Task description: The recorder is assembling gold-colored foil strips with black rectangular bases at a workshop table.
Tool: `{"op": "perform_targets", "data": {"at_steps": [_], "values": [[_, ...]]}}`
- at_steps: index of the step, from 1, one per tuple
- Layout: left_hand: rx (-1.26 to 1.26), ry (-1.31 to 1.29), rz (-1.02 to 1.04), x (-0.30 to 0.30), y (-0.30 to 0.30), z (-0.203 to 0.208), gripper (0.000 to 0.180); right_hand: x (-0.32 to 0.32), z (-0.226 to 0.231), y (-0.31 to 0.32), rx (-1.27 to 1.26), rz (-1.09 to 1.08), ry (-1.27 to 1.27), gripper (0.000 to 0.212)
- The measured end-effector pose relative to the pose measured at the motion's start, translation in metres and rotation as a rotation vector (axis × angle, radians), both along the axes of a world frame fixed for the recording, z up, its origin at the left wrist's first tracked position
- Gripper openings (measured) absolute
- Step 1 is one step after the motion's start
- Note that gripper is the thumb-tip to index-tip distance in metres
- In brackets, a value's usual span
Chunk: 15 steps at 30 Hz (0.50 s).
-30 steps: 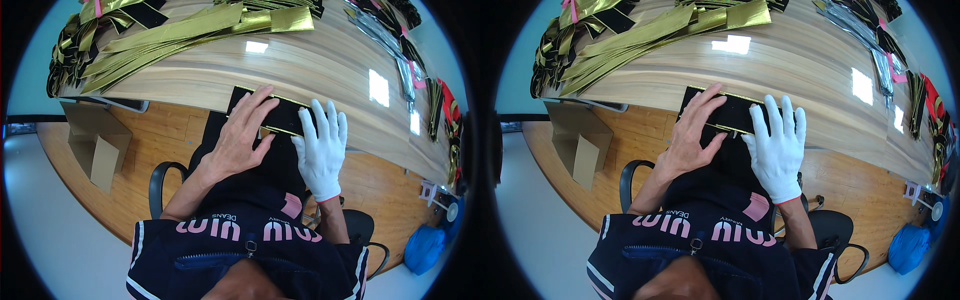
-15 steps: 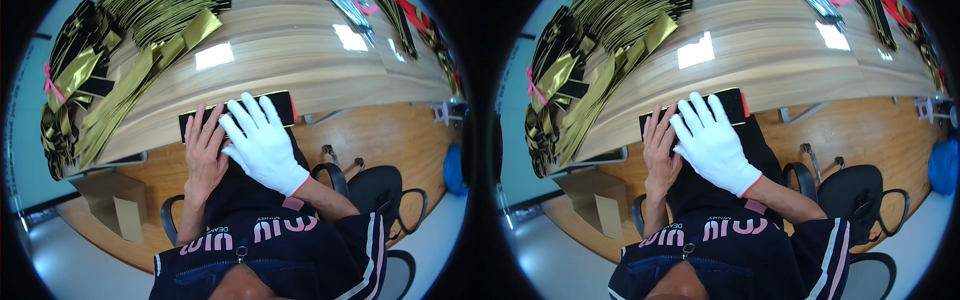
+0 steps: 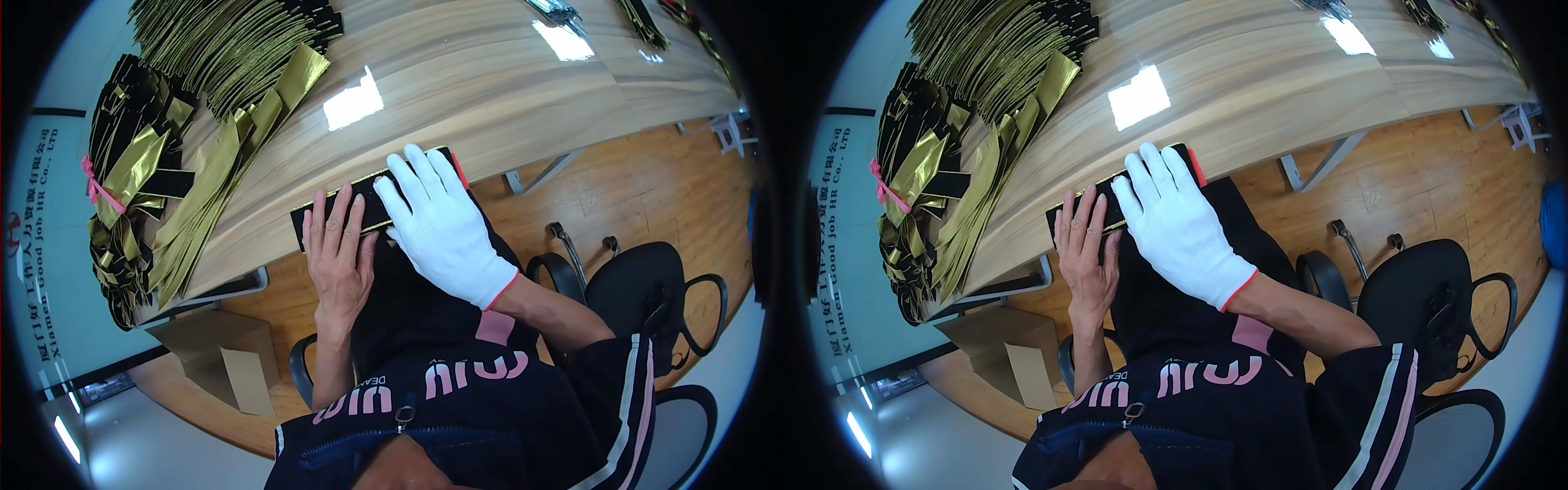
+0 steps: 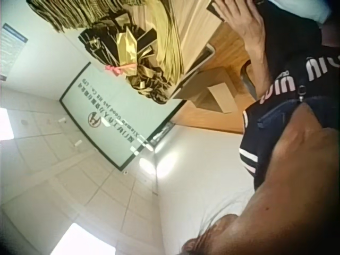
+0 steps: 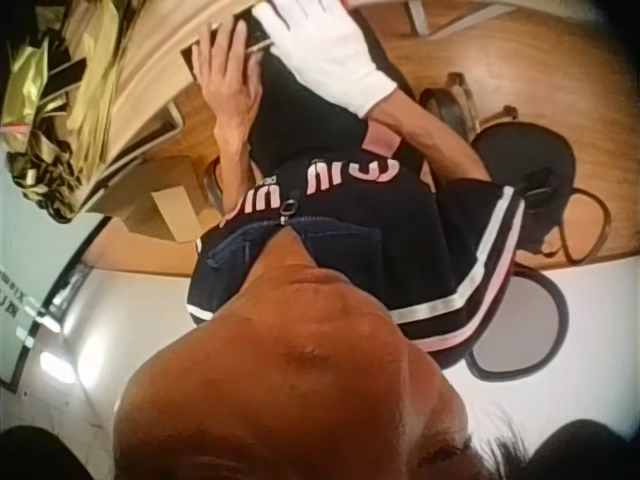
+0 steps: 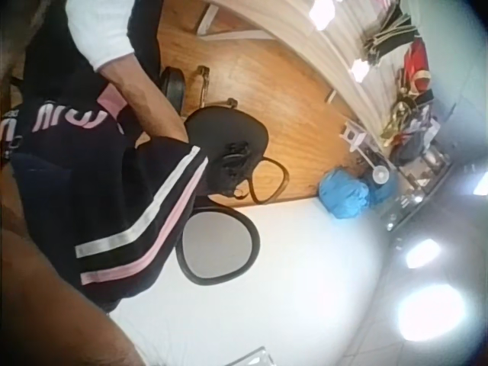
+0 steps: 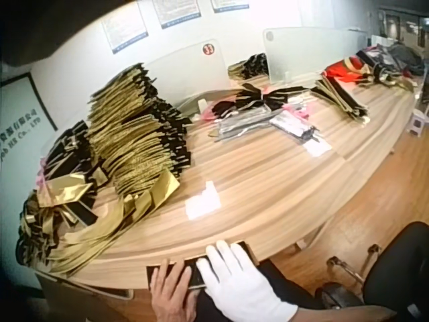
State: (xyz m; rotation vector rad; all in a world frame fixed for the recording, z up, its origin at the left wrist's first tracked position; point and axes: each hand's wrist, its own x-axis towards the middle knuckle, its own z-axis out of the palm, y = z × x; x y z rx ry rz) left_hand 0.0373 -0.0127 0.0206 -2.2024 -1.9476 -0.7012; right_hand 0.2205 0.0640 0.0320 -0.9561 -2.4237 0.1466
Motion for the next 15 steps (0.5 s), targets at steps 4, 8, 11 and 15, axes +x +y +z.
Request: {"op": "perform_targets", "data": {"at_steps": [4, 8, 11, 15], "values": [[0.004, 0.014, 0.003, -0.0014, -0.0021, -0.0035, 0.057, -0.0001, -0.0009, 0.0006, 0.009, -0.001, -0.023, 0.063], [0.015, 0.031, -0.001, -0.0033, -0.0017, -0.0083, 0.059, 0.0019, -0.0009, 0.0039, 0.019, 0.010, -0.054, 0.061], [0.026, 0.073, 0.001, -0.0038, 0.0001, -0.0088, 0.059, 0.0016, 0.0002, 0.0050, 0.007, 0.004, -0.060, 0.060], [0.046, 0.090, 0.004, -0.0037, 0.0014, -0.0104, 0.060, 0.0022, 0.0015, 0.0071, -0.012, 0.005, -0.043, 0.060]]}}
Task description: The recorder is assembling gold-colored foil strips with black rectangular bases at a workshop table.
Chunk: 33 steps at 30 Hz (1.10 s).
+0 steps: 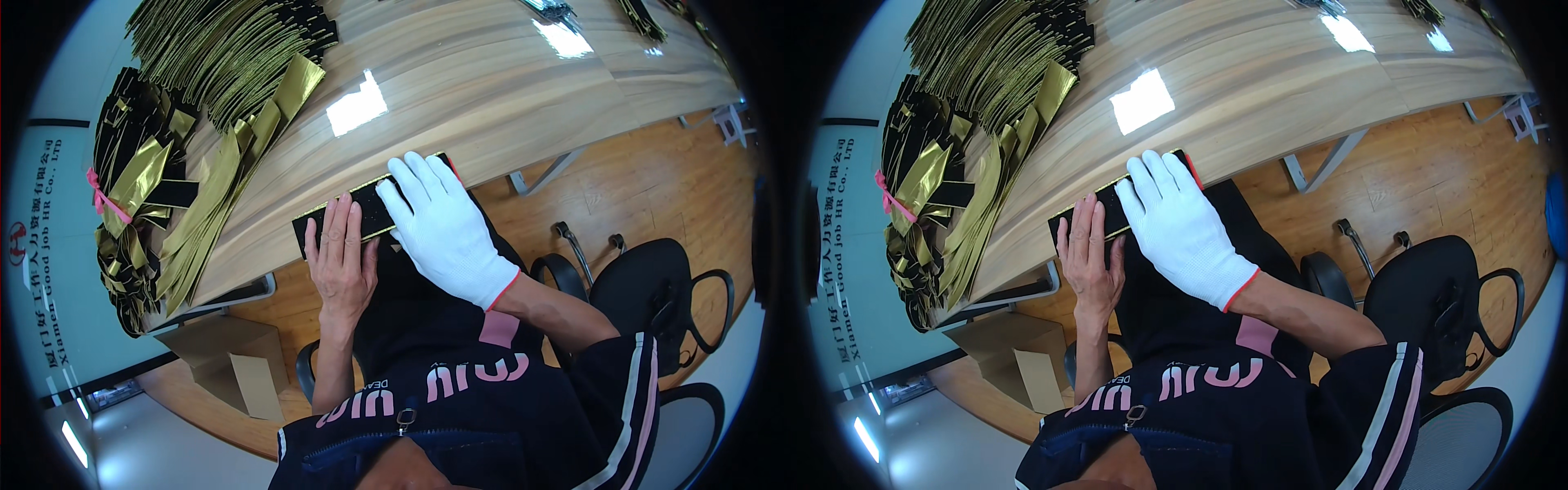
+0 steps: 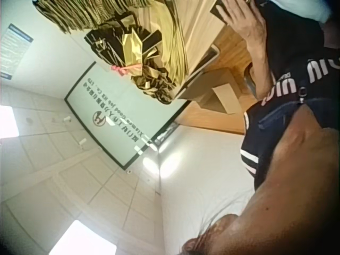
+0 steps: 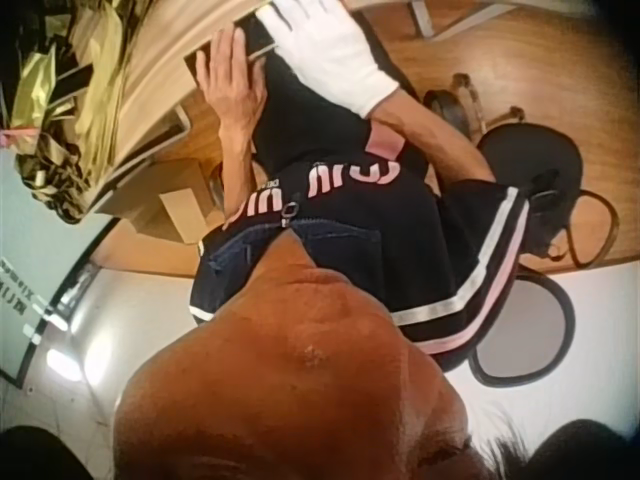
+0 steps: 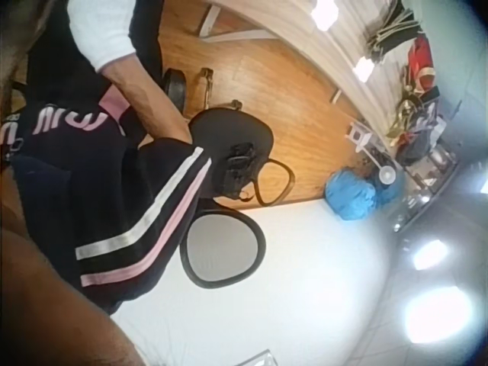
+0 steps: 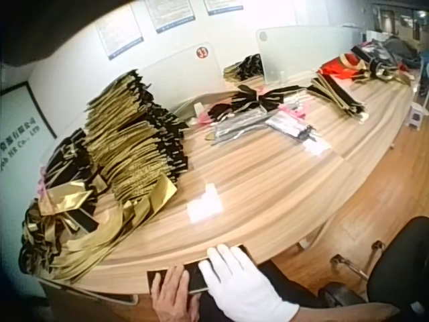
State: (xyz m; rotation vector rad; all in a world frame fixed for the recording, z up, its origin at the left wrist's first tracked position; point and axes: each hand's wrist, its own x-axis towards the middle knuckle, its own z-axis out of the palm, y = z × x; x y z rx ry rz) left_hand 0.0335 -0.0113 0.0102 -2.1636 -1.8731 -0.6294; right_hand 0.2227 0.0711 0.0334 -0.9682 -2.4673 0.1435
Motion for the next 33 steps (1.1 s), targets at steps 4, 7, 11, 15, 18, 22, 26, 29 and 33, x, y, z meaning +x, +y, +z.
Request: {"op": "perform_targets", "data": {"at_steps": [4, 7, 11, 15, 18, 22, 26, 29, 33], "values": [[0.018, 0.031, 0.000, 0.000, 0.000, 0.000, 0.060, 0.003, 0.004, 0.002, -0.038, -0.010, 0.018, 0.063], [0.016, 0.050, 0.001, 0.000, 0.000, 0.000, 0.060, 0.005, 0.007, 0.004, -0.058, -0.006, 0.006, 0.065], [0.003, 0.056, -0.010, 0.000, -0.001, 0.001, 0.062, 0.012, 0.020, 0.012, -0.176, 0.038, 0.065, 0.071], [-0.009, 0.029, 0.005, -0.001, -0.001, 0.001, 0.063, 0.032, 0.036, 0.038, -0.381, 0.189, 0.255, 0.078], [0.015, 0.013, 0.000, -0.001, 0.001, 0.003, 0.066, 0.040, 0.039, 0.067, -0.626, 0.174, 0.424, 0.057], [0.013, 0.013, -0.013, -0.003, 0.001, 0.000, 0.066, 0.042, 0.041, 0.083, -0.766, 0.135, 0.434, 0.047], [0.002, 0.015, -0.026, -0.002, 0.001, -0.001, 0.066, 0.033, 0.021, 0.092, -0.573, 0.099, 0.404, 0.048], [-0.006, -0.012, -0.019, -0.002, 0.000, 0.001, 0.067, 0.036, 0.019, 0.093, -0.405, 0.122, 0.369, 0.051], [-0.025, -0.015, 0.001, 0.000, -0.001, 0.001, 0.066, 0.037, 0.012, 0.095, -0.352, 0.046, 0.368, 0.051]]}}
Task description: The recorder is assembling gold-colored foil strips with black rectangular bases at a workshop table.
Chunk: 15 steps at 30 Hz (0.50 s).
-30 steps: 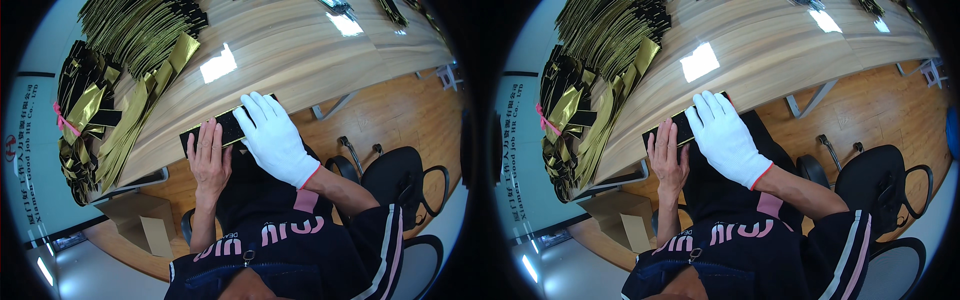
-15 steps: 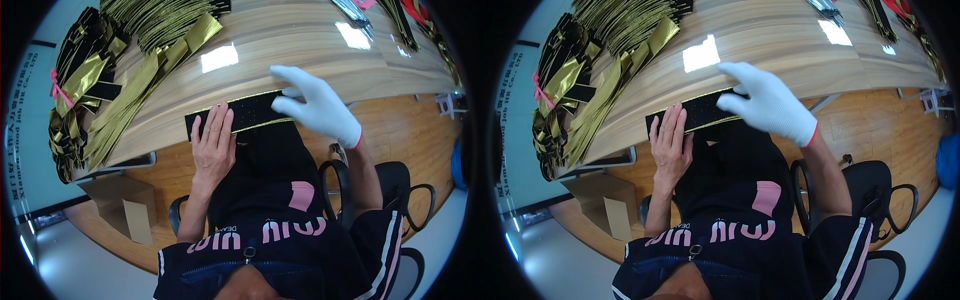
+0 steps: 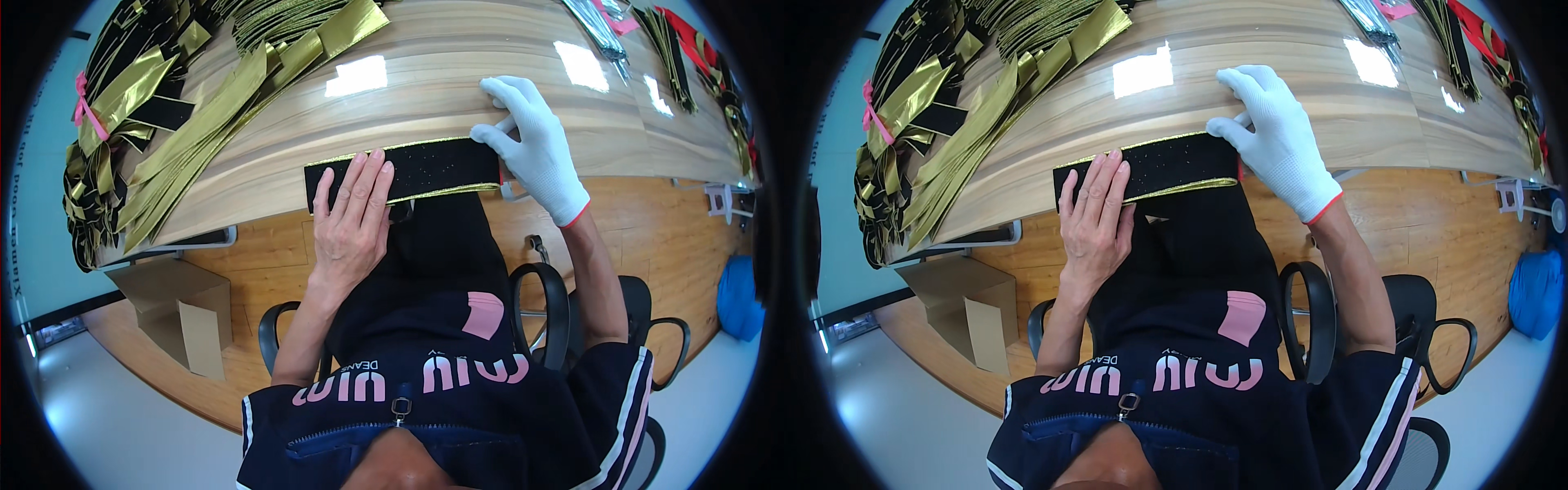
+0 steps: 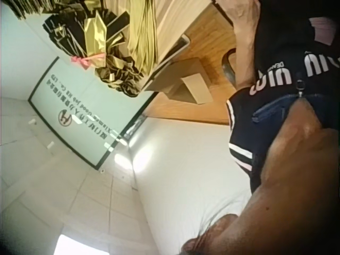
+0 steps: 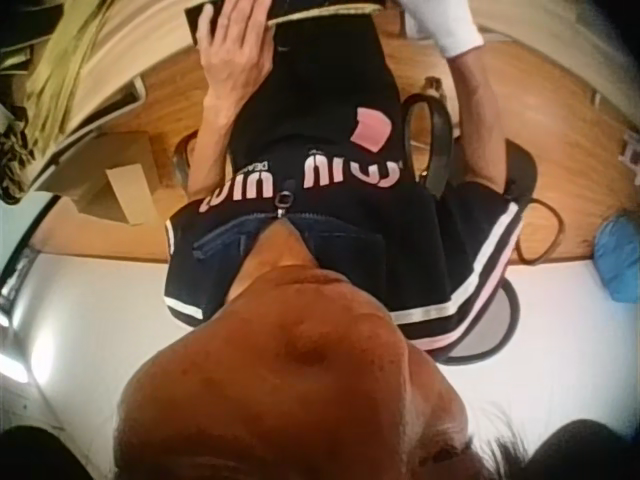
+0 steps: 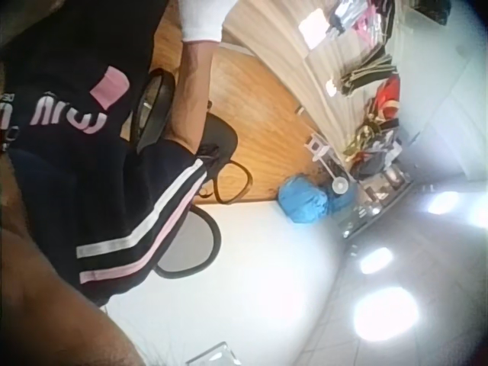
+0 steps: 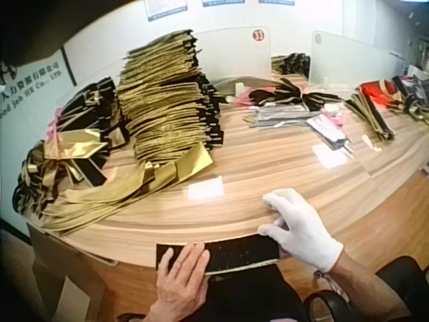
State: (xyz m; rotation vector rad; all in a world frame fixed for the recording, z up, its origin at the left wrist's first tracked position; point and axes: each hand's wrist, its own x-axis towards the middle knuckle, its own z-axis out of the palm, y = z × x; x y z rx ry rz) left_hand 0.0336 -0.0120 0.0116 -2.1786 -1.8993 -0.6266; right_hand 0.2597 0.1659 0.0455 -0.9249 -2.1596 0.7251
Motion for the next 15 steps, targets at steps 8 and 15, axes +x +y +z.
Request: {"op": "perform_targets", "data": {"at_steps": [8, 15], "values": [[0.031, 0.027, 0.004, -0.002, -0.001, -0.003, 0.064, 0.011, 0.001, 0.014, -0.066, -0.078, 0.004, 0.045], [0.039, 0.025, -0.002, -0.003, 0.001, -0.005, 0.064, 0.013, 0.006, -0.003, 0.016, -0.030, -0.043, 0.045]]}}
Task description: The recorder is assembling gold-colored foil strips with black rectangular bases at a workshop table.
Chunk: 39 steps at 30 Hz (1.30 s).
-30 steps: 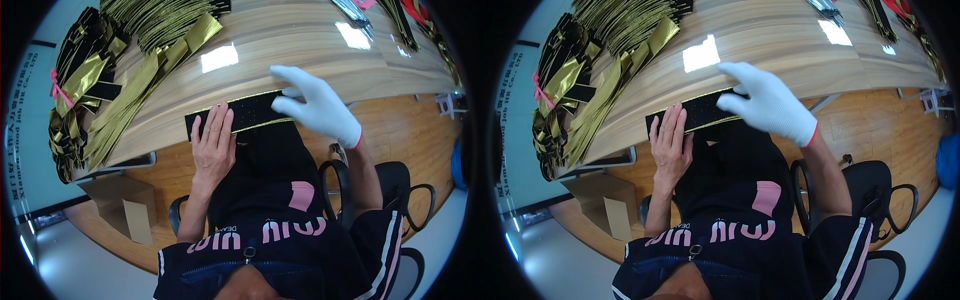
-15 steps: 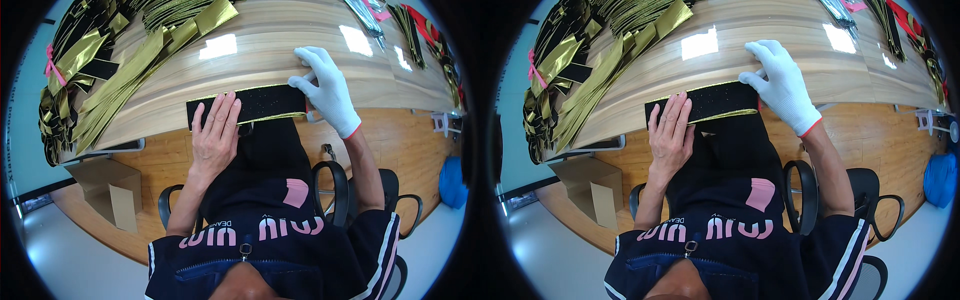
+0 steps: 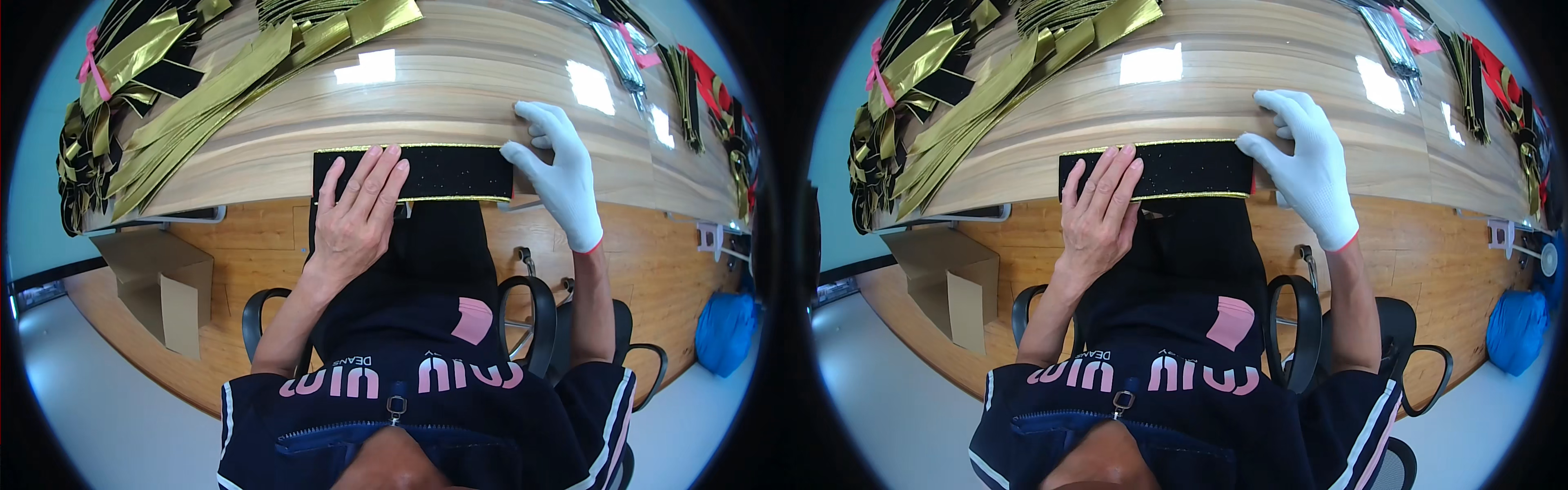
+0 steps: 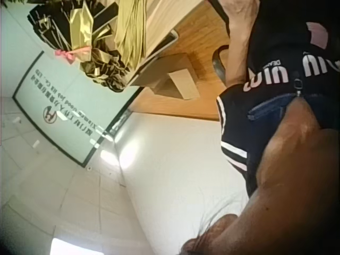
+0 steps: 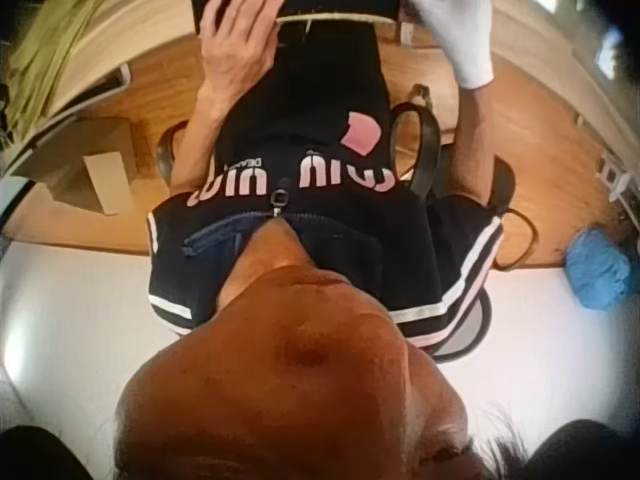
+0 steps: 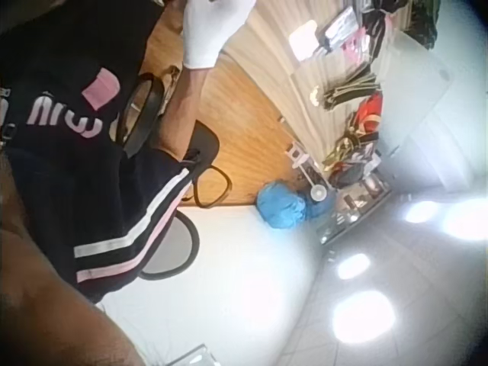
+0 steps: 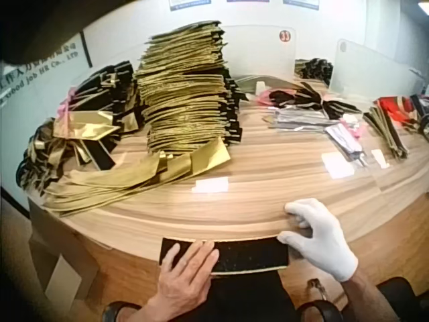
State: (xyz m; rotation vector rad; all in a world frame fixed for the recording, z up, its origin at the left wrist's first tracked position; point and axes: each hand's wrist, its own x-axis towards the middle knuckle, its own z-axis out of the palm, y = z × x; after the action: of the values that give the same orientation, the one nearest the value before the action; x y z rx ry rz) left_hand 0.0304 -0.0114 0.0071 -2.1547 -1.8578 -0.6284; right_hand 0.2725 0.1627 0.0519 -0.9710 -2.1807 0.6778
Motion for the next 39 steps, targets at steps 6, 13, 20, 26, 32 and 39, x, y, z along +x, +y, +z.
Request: {"op": "perform_targets", "data": {"at_steps": [6, 13, 20, 26, 32, 39], "values": [[0.003, 0.003, 0.015, -0.001, 0.001, -0.002, 0.061, -0.006, 0.011, 0.005, -0.136, 0.003, -0.090, 0.046], [0.014, 0.030, 0.007, -0.003, -0.002, -0.006, 0.062, 0.002, 0.004, 0.004, -0.209, -0.007, -0.011, 0.041], [0.002, 0.040, 0.010, -0.002, -0.002, -0.006, 0.061, 0.022, 0.014, -0.029, 0.343, 0.317, -0.171, 0.053], [-0.008, 0.039, 0.021, -0.002, -0.001, -0.006, 0.058, 0.022, 0.004, -0.030, 0.586, 0.379, -0.365, 0.039], [0.012, 0.048, 0.003, -0.003, 0.001, -0.005, 0.070, 0.030, -0.012, -0.019, 0.700, 0.334, -0.327, 0.032], [0.023, 0.050, -0.001, -0.003, 0.001, -0.006, 0.069, 0.042, -0.025, -0.019, 0.740, 0.255, -0.271, 0.033]]}}
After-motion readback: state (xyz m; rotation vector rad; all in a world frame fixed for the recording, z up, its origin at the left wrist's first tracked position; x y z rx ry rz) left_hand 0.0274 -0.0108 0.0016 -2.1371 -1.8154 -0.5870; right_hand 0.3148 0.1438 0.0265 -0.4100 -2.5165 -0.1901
